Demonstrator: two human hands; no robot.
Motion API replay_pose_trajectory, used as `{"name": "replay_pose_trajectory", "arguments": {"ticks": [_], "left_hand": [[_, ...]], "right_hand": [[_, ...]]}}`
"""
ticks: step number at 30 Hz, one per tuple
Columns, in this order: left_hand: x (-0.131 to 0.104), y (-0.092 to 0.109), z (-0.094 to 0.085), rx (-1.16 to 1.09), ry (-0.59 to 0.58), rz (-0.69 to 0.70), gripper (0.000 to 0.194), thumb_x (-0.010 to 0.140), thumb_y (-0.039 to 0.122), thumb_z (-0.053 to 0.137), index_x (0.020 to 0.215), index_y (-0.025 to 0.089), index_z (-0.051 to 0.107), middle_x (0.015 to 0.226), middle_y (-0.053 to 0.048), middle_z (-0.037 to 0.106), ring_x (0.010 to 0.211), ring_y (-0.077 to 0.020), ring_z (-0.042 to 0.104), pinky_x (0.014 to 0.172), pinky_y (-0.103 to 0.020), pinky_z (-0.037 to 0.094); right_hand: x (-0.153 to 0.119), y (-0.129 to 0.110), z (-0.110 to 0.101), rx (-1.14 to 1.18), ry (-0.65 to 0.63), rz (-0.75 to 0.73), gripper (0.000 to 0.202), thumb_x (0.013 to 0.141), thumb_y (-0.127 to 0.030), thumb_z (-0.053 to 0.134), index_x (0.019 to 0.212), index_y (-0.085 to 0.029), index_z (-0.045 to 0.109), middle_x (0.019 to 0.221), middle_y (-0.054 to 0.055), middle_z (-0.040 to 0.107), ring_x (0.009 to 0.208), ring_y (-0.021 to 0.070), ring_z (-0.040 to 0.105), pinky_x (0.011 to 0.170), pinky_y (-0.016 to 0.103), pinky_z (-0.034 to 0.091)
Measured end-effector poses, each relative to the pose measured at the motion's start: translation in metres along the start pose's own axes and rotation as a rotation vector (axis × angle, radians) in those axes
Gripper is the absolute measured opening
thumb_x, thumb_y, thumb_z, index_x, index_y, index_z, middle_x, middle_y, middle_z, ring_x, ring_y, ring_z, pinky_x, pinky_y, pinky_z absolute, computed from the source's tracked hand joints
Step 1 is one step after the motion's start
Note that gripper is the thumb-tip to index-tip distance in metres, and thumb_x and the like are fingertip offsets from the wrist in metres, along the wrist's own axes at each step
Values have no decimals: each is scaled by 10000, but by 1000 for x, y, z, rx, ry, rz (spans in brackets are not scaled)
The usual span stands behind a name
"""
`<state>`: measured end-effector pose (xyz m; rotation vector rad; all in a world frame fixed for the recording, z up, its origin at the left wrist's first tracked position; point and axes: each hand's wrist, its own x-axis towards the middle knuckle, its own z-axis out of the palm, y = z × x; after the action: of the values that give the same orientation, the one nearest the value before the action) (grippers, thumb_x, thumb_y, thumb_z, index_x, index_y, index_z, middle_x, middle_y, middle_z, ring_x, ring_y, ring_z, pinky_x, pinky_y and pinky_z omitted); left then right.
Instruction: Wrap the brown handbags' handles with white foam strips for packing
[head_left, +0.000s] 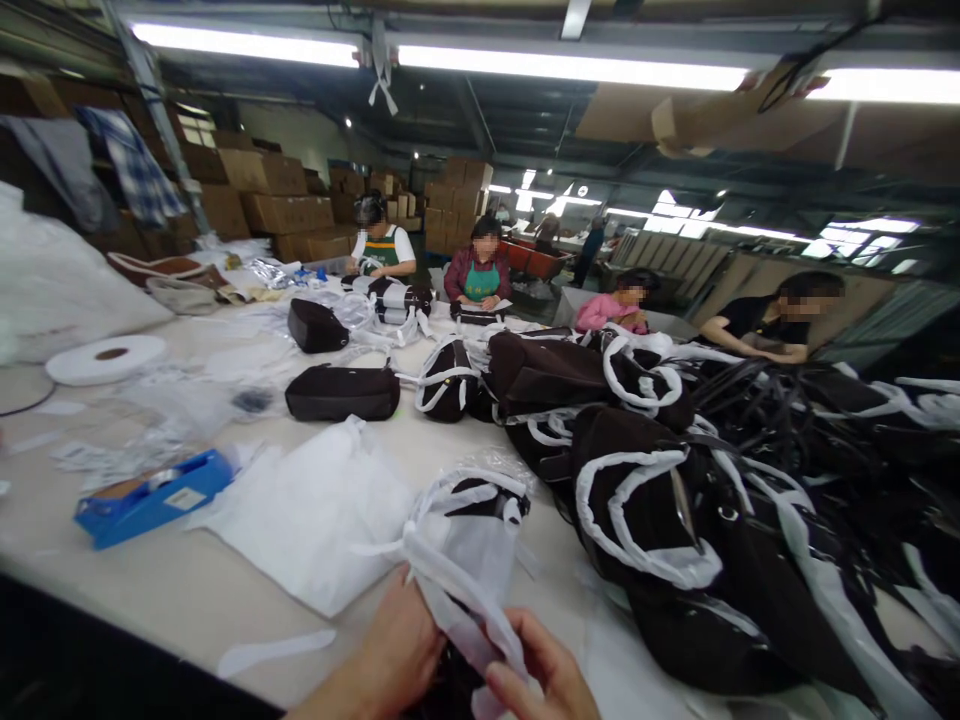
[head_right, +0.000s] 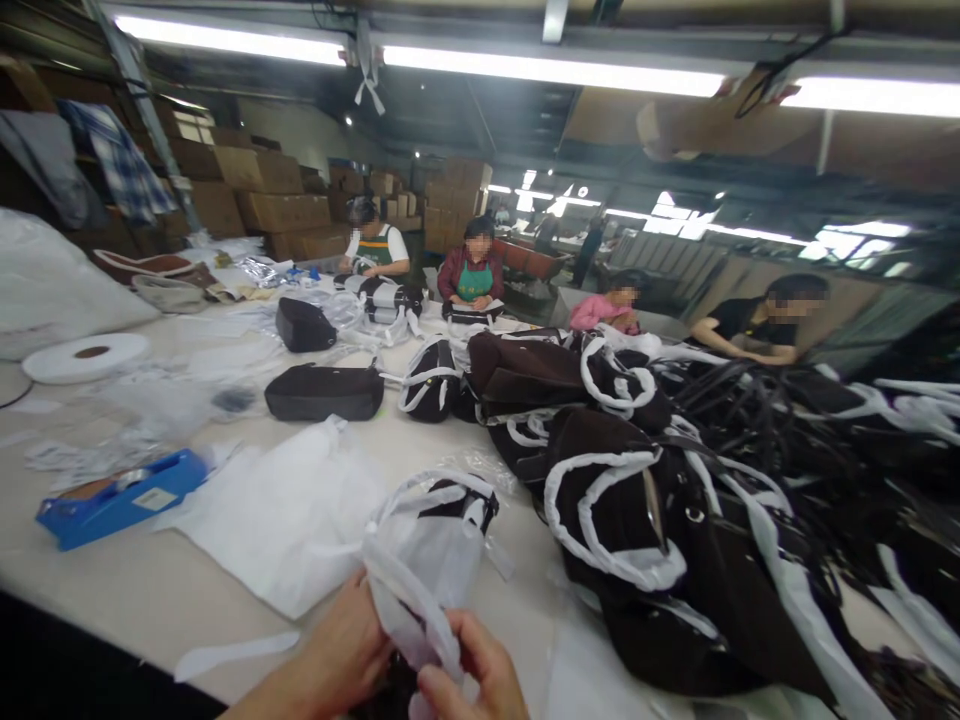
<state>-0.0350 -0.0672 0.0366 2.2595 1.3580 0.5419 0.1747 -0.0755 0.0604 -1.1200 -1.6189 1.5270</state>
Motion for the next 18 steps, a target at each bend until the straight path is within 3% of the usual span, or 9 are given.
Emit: {"name": "replay_pose_trajectory", "arguments": {"ticks": [4, 7, 10, 12, 15, 18], "left_hand": [[-13, -3, -21, 131, -206, -293, 282, 873, 228, 490, 1102, 189, 650, 1039, -141, 693, 1029, -354, 616, 931, -518, 428], [-26, -13, -28, 31, -254, -376, 328, 892, 277, 459, 1152, 191, 640, 1031, -123, 707, 993, -318, 644, 894, -423, 452], [-38, -18, -28, -108, -198, -372, 300, 892, 335, 474, 1074, 218, 682, 970, -76, 723, 937, -275, 655, 887, -357, 443], [-42, -14, -28, -165, -165, -311, 298, 861, 348, 527, 1089, 236, 682, 1008, -63, 715, 964, -273, 637, 915, -358, 429], [-40, -1, -20, -195, -184, -177, 510, 753, 322, 660, 1255, 260, 595, 1234, -65, 634, 1105, -296, 561, 978, -392, 403], [-33, 7, -3, -100, -217, -187, 713, 671, 219, 709, 1352, 197, 501, 1353, -123, 545, 1208, -338, 476, 1075, -484, 322]], "right_hand": [[-5, -7, 0, 199, 61, 70, 427, 773, -563, 678, 1005, -204, 686, 895, 50, 687, 838, 212, 635, 749, 298, 517], [-8, -13, 6, 155, 6, 43, 458, 746, -578, 693, 1032, -221, 700, 1064, 76, 685, 998, 259, 637, 889, 358, 514], [-9, -17, 15, 94, -63, 13, 436, 737, -565, 711, 1022, -235, 712, 1145, 80, 672, 1090, 283, 621, 946, 376, 501], [-6, -18, 21, 160, -13, 68, 435, 771, -537, 698, 1091, -242, 688, 1105, 78, 698, 1056, 275, 649, 894, 368, 528], [4, -16, 24, 288, 118, 142, 456, 768, -512, 719, 1116, -223, 668, 1070, 90, 726, 1019, 282, 678, 827, 366, 555], [15, -16, 22, 317, 203, 127, 481, 732, -518, 755, 1088, -205, 671, 1045, 92, 741, 1009, 275, 688, 853, 365, 549]]}}
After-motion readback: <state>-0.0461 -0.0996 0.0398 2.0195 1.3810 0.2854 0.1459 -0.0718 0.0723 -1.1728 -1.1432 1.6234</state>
